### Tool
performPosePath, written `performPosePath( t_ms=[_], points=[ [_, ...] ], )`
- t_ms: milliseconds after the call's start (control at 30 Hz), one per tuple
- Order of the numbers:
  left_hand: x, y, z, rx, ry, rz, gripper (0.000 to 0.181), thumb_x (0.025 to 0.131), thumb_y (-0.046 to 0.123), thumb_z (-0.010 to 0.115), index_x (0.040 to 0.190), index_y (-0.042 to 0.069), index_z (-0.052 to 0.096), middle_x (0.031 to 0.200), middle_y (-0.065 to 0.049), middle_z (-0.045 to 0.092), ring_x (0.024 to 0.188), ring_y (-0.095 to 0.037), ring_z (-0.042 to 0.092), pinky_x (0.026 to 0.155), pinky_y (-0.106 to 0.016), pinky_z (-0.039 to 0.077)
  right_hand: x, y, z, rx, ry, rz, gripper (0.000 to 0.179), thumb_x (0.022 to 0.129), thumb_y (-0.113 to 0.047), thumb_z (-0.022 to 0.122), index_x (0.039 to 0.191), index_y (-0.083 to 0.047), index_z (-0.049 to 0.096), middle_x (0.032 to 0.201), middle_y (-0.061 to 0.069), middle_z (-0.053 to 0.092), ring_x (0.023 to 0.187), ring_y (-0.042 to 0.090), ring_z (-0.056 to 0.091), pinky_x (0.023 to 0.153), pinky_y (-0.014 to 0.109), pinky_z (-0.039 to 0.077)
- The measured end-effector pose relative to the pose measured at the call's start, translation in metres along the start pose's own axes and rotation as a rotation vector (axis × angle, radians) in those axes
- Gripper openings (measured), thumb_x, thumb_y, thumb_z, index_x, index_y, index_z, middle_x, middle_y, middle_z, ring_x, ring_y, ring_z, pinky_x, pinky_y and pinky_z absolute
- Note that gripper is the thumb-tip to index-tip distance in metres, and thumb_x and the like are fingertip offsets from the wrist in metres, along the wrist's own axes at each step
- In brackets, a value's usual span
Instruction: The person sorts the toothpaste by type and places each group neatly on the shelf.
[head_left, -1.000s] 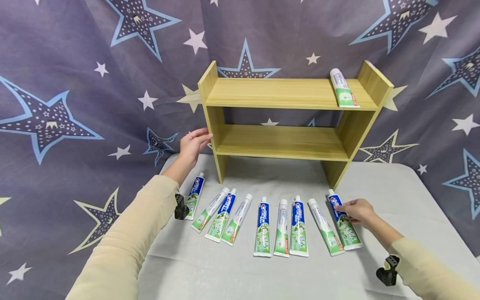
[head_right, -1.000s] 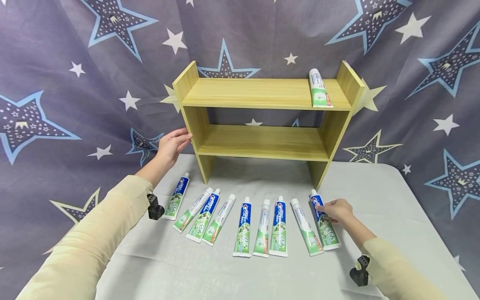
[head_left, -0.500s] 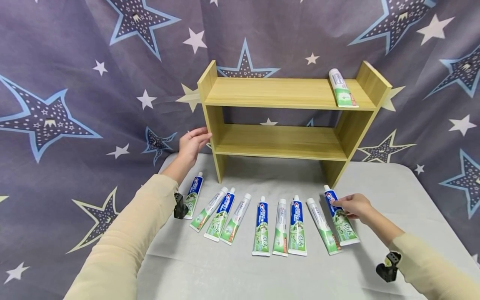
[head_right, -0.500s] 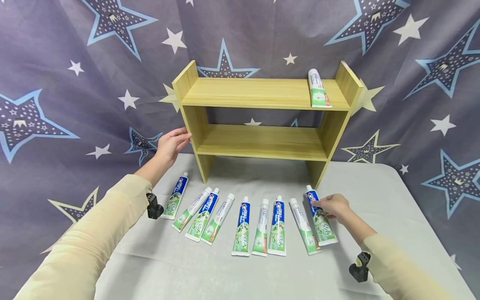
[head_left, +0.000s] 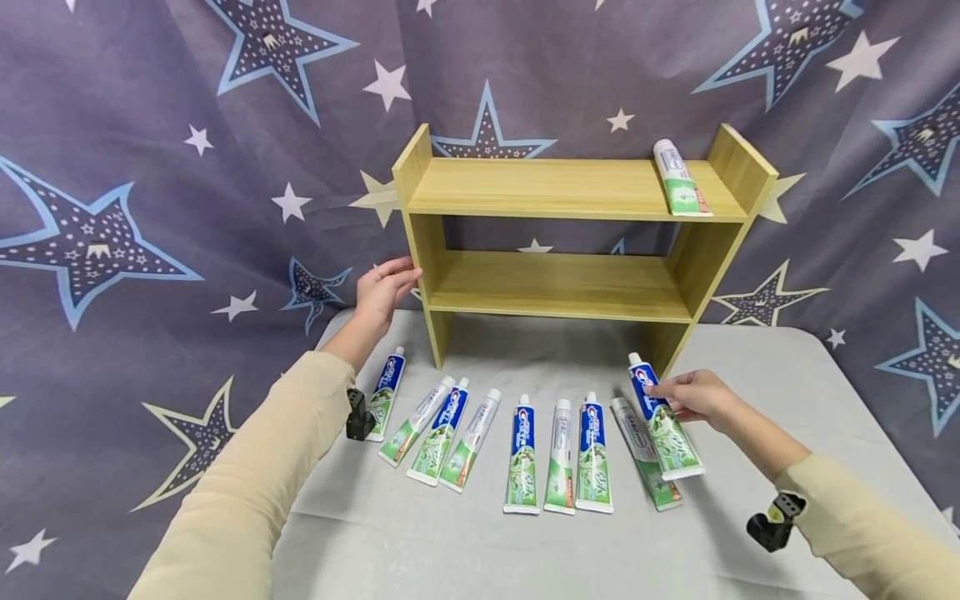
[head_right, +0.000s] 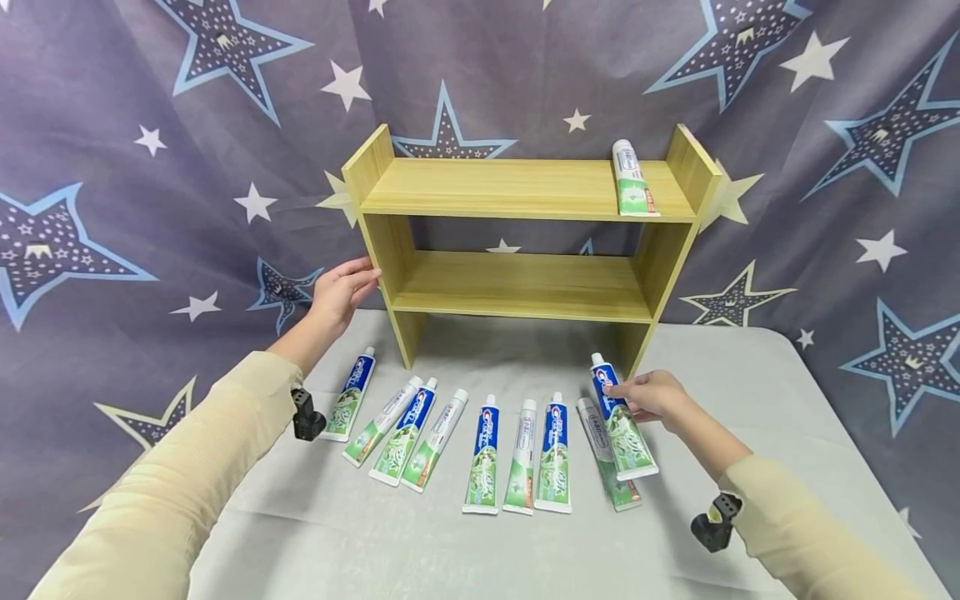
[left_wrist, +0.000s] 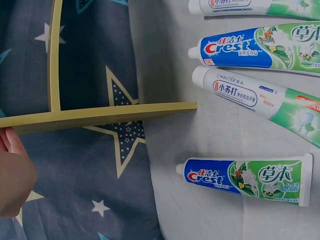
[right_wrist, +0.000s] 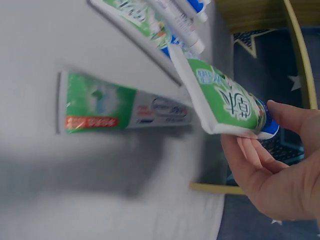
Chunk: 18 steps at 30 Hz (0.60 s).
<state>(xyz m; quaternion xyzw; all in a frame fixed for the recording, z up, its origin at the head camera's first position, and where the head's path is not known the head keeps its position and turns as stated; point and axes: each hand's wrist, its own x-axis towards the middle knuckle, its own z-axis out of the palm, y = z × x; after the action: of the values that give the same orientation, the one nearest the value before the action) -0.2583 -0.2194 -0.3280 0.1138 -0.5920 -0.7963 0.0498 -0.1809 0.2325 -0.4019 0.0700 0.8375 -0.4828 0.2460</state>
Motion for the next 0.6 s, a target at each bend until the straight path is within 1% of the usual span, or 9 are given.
performPosePath(
  t_ms=[167,233,433,600],
  points=[
    [0.000,0.001,0.000,-0.005,0.000,-0.008,0.049,0.087,-0.008,0.061,0.134,-0.007,0.049,0.081,0.010,0.068,0.072,0.000,0.069,0.101,-0.025,0.050,-0.003,-0.014,0.002,0.028,-0.025,-0.012,0.054,0.088,-0.027,0.069,0.120,0.014,0.057,0.064,-0.010,0.060,0.058,0.002,0.054,0.060,0.018,0.058],
    [0.000,0.001,0.001,-0.004,0.002,-0.007,0.049,0.087,-0.008,0.061,0.134,-0.007,0.050,0.081,0.009,0.067,0.072,0.000,0.069,0.100,-0.024,0.051,-0.004,-0.019,0.002,0.035,-0.033,-0.025,0.056,0.089,-0.027,0.068,0.123,0.015,0.055,0.065,-0.010,0.060,0.059,0.002,0.055,0.061,0.018,0.058],
    [0.000,0.001,0.002,0.002,-0.005,-0.007,0.049,0.087,-0.007,0.062,0.134,-0.007,0.050,0.082,0.009,0.067,0.073,0.000,0.069,0.109,-0.031,0.046,-0.008,-0.032,0.002,0.057,-0.061,-0.063,0.063,0.091,-0.030,0.066,0.131,0.015,0.048,0.068,-0.013,0.059,0.057,0.000,0.054,0.065,0.015,0.058],
    [0.000,0.001,0.001,-0.002,0.007,-0.009,0.049,0.087,-0.008,0.062,0.134,-0.007,0.050,0.081,0.009,0.067,0.072,-0.001,0.069,0.108,-0.031,0.046,-0.010,-0.041,0.000,0.090,-0.076,-0.099,0.063,0.092,-0.028,0.064,0.132,0.017,0.045,0.072,-0.015,0.063,0.056,-0.002,0.055,0.065,0.015,0.058]
  ],
)
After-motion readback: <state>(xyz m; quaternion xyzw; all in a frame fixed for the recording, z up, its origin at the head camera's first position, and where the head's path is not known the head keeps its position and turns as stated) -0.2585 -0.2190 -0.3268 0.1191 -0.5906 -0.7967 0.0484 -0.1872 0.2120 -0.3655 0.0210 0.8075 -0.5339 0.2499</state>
